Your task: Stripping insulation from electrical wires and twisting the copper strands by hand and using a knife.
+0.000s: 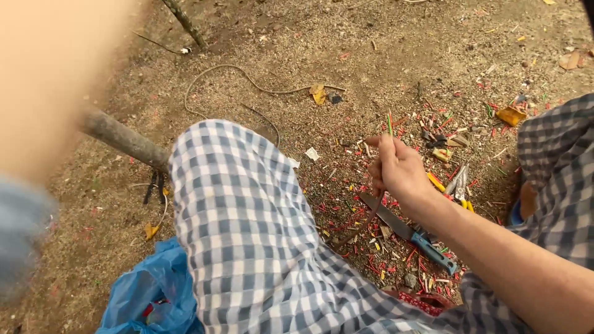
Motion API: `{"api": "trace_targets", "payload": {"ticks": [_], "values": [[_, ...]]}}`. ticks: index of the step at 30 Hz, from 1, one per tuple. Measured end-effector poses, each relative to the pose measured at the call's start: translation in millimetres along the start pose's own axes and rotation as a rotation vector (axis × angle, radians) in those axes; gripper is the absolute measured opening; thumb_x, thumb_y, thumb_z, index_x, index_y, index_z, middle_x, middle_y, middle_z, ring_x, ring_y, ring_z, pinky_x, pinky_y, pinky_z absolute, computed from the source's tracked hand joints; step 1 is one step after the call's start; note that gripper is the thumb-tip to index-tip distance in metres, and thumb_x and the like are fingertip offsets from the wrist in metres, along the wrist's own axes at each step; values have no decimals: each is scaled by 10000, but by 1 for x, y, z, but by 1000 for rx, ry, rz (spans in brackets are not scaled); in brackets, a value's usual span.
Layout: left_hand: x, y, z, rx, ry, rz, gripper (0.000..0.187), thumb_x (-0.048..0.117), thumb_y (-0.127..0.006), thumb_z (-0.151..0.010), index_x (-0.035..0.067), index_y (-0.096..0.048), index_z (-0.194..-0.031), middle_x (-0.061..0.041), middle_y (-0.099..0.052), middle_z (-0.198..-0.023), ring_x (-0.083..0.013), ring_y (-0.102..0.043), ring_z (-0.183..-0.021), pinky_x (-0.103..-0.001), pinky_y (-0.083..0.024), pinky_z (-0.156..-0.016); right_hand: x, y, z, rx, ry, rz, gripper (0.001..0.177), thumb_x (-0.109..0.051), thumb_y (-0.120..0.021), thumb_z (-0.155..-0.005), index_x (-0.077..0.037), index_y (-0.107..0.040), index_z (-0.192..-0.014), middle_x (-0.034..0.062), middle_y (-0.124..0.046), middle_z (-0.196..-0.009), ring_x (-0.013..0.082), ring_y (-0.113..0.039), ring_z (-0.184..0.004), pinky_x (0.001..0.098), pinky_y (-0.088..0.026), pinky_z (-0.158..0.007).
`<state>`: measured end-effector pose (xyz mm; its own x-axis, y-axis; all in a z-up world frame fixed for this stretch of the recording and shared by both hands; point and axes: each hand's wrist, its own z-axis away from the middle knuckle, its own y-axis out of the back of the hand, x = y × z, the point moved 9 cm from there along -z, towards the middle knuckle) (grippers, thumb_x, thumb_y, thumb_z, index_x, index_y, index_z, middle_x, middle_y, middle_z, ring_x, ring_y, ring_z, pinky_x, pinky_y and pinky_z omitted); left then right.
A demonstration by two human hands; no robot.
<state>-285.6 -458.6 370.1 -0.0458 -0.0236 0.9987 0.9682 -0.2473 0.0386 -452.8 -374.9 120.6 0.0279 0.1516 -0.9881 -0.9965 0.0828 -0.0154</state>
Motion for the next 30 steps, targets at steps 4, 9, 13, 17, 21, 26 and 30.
{"api": "trace_targets", "payload": {"ticks": [4,9,13,17,21,26,30], "values": [[-76,-5,4,-7,-7,191,118,38,-697,-979,-55,-754,-935,-101,-732,-684,-148,-712,-552,-200,-568,-449,-40,-18,21,-174,-135,38,617,-440,-241,-1098,-67,-553,-1477,-25,-359,-596,125,-346,-474,320,-295,-432],[-246,-18,12,131,446,864,216,133,-794,-927,42,-698,-1097,-107,-727,-999,-206,-741,-866,-297,-658,-754,-56,-22,25,-51,-44,-125,394,-287,-351,-1110,-197,-544,-1441,61,-456,-648,81,-293,-391,217,-294,-327],[-244,-26,20,76,472,882,235,64,-769,-921,35,-703,-1145,-142,-745,-1042,-228,-750,-895,-302,-640,-781,-50,-25,18,-53,-116,-235,371,-267,-439,-1089,-220,-628,-1405,70,-564,-708,73,-353,-417,212,-330,-362],[-264,-27,16,108,496,974,275,36,-784,-880,41,-703,-1143,-154,-744,-1075,-232,-742,-921,-311,-637,-813,-51,-32,25,-91,-198,-316,501,-403,-418,-1086,-193,-547,-1523,43,-532,-719,50,-330,-453,184,-301,-377],[-273,-25,6,111,469,1035,279,14,-782,-890,17,-688,-1154,-162,-735,-1085,-222,-738,-927,-303,-634,-811,-47,-38,19,-164,-274,-394,558,-375,-490,-1043,-228,-488,-1581,22,-535,-742,57,-362,-478,204,-315,-417],[-260,-37,18,99,463,1020,288,17,-767,-919,22,-690,-1196,-140,-725,-1081,-195,-728,-916,-289,-636,-801,-28,-29,11,-143,-348,-512,592,-297,-577,-1002,-246,-494,-1585,-15,-591,-764,68,-415,-516,231,-361,-491],[-285,-37,21,136,506,1027,264,51,-788,-919,32,-695,-1166,-109,-735,-1045,-169,-725,-886,-277,-633,-795,-17,-31,15,-96,-420,-557,573,-228,-609,-979,-239,-540,-1548,-42,-634,-765,65,-462,-534,239,-376,-523]]}}
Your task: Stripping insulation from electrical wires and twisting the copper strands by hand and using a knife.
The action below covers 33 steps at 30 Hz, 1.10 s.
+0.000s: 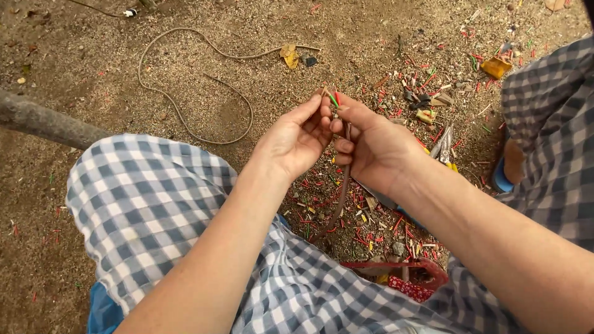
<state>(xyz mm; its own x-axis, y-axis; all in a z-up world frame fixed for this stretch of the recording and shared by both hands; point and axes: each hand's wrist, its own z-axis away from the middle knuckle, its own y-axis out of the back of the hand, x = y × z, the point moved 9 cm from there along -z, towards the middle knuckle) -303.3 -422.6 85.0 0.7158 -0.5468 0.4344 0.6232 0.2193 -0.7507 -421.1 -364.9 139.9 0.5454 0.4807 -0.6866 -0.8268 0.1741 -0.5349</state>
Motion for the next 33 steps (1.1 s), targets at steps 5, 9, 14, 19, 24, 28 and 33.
{"api": "trace_targets", "payload": {"ticks": [5,9,14,19,24,28,33], "values": [[-2,9,7,49,26,24,245,73,-803,-912,33,-699,-1130,-92,-724,-1002,-149,-700,-851,-269,-636,-785,9,-3,-3,36,-34,-30,500,-183,-642,-966,-240,-610,-1461,-29,-693,-771,81,-502,-548,248,-386,-538],[-2,8,11,69,38,26,225,96,-808,-916,24,-693,-1096,-94,-726,-988,-147,-695,-840,-263,-631,-767,11,-3,-5,55,-47,-49,448,-176,-644,-971,-222,-628,-1416,-24,-700,-773,90,-510,-555,253,-388,-545],[-6,15,1,67,38,-20,251,108,-824,-906,20,-695,-1103,-106,-734,-1008,-156,-707,-851,-261,-628,-769,5,6,-5,98,-26,-22,438,-212,-628,-975,-193,-612,-1412,-64,-585,-729,46,-416,-510,217,-347,-509],[-8,11,2,67,18,-129,246,108,-827,-901,28,-697,-1093,-104,-734,-994,-162,-718,-844,-269,-636,-760,4,18,-12,142,12,2,383,-254,-700,-959,-171,-635,-1327,-78,-469,-681,23,-366,-461,198,-317,-452],[-13,4,8,29,-9,-219,257,48,-785,-924,45,-713,-1171,-123,-725,-1026,-189,-715,-895,-295,-637,-801,7,28,-19,165,48,20,305,-224,-723,-977,-115,-639,-1248,-58,-439,-696,7,-372,-464,180,-331,-459],[-16,3,4,14,-8,-204,242,23,-783,-922,43,-718,-1154,-137,-725,-1028,-209,-726,-910,-319,-644,-816,1,13,-6,188,19,-26,312,-230,-656,-972,-110,-628,-1259,-46,-439,-747,34,-378,-517,219,-332,-489],[-10,4,6,49,-73,-207,225,41,-747,-957,-1,-703,-1173,-170,-721,-1034,-243,-725,-956,-360,-644,-875,-6,11,-1,205,55,29,336,-249,-624,-1011,-54,-648,-1284,57,-580,-891,154,-533,-712,324,-480,-652]]}}
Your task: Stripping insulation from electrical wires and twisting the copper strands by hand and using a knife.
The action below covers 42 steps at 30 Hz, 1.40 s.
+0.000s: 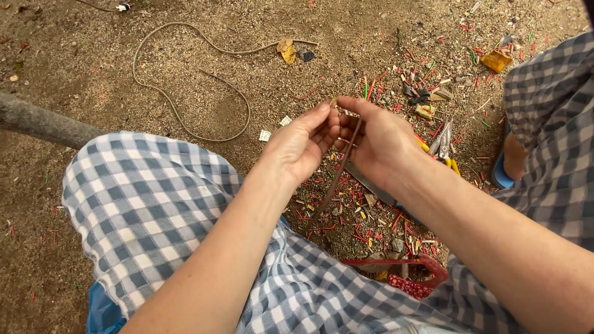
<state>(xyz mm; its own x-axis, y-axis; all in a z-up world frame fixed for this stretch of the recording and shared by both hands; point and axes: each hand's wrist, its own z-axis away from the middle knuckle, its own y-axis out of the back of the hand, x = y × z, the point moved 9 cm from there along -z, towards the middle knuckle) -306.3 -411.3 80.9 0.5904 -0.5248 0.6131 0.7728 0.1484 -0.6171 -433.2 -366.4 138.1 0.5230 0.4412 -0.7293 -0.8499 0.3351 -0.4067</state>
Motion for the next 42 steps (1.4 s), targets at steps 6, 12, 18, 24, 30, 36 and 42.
{"api": "trace_targets", "payload": {"ticks": [6,12,18,24,30,36,42], "values": [[5,-30,37,-14,66,-278,299,312,-593,-1063,101,-662,-1263,-185,-654,-1295,-354,-610,-1231,-510,-484,-1098,-13,-21,44,40,116,545,527,-360,-426,-1104,-129,-491,-1573,134,-539,-1563,299,-368,-1543,534,-231,-1244],[0,-17,51,-31,116,-372,229,261,-599,-1062,100,-581,-1224,-148,-643,-1205,-279,-645,-1045,-348,-517,-892,27,1,-7,-16,2,504,462,-355,-442,-1112,-103,-604,-1463,159,-673,-1069,279,-694,-1082,633,-397,-1165],[-34,59,9,169,49,-612,197,265,-771,-961,111,-711,-1068,-49,-758,-976,-178,-726,-813,-271,-476,-632,63,39,-24,52,-197,414,513,-380,-412,-1108,-115,-495,-1539,193,-603,-1443,343,-557,-1393,564,-419,-1169],[-17,56,11,280,-219,-1031,166,337,-814,-878,198,-842,-965,7,-731,-857,-127,-649,-832,-268,-456,-713,76,58,-35,87,-140,369,367,-212,-660,-973,-25,-618,-1286,97,-680,-942,236,-707,-880,465,-617,-860],[-18,42,19,217,-231,-1002,164,240,-800,-864,132,-840,-981,-21,-709,-806,-105,-605,-765,-237,-449,-683,83,64,-39,78,-164,302,296,-192,-699,-974,-30,-657,-1217,100,-747,-971,193,-732,-820,376,-619,-770],[-28,54,7,128,-82,-901,286,93,-788,-849,32,-795,-1128,-109,-777,-888,-92,-688,-652,-149,-466,-471,89,70,-48,67,-106,374,258,-152,-755,-921,-62,-721,-1160,97,-763,-927,177,-735,-775,345,-629,-716],[-33,53,14,105,8,-788,448,91,-782,-870,-25,-691,-1292,-117,-792,-891,-76,-716,-648,-133,-526,-475,86,71,-55,33,17,462,227,-133,-772,-895,-75,-775,-1114,106,-763,-851,145,-708,-664,292,-617,-569]]}}
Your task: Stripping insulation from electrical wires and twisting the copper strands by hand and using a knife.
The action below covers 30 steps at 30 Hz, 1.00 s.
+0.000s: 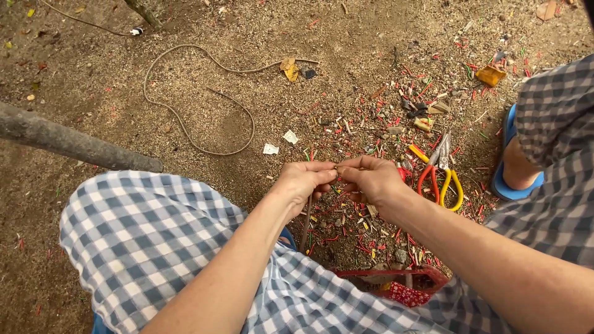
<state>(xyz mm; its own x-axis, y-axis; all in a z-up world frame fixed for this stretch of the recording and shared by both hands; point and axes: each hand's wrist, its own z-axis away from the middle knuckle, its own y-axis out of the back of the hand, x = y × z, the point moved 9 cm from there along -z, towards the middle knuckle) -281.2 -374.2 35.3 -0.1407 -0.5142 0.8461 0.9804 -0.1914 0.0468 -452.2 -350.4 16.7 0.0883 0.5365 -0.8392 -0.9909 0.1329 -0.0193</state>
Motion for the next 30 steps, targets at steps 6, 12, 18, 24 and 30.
{"api": "trace_targets", "payload": {"ticks": [6,12,18,24,30], "values": [[-15,20,-8,90,-4,-129,332,29,-753,-883,-25,-742,-1210,-149,-769,-830,-65,-642,-577,-167,-568,-452,-6,-17,11,-48,104,134,200,-119,-769,-923,-51,-805,-1108,110,-724,-807,150,-678,-634,263,-593,-524],[-16,24,3,130,-13,-159,281,1,-712,-901,-12,-765,-1177,-148,-729,-825,-75,-636,-571,-172,-580,-446,58,14,-33,-91,-56,368,238,-138,-724,-961,-33,-779,-1167,188,-745,-783,236,-710,-568,348,-609,-485],[-9,11,20,53,59,-148,326,17,-706,-940,-42,-707,-1260,-229,-721,-1045,-86,-639,-645,-170,-569,-510,169,175,-111,164,-354,474,374,-190,-758,-952,-22,-718,-1284,278,-726,-858,386,-741,-689,519,-658,-611],[-3,3,35,48,278,-237,276,32,-708,-939,87,-771,-1202,-64,-774,-1018,-99,-675,-721,-188,-569,-651,91,170,-80,116,-436,720,510,63,-495,-1044,-123,-588,-1510,218,-656,-1376,291,-697,-794,371,-598,-681],[-2,-17,37,-43,321,-301,227,29,-714,-949,88,-777,-1159,-56,-727,-968,-103,-639,-741,-208,-541,-632,89,190,-128,143,-357,741,594,60,-500,-1070,-137,-419,-1625,246,-527,-1508,382,-747,-827,352,-609,-634]]}}
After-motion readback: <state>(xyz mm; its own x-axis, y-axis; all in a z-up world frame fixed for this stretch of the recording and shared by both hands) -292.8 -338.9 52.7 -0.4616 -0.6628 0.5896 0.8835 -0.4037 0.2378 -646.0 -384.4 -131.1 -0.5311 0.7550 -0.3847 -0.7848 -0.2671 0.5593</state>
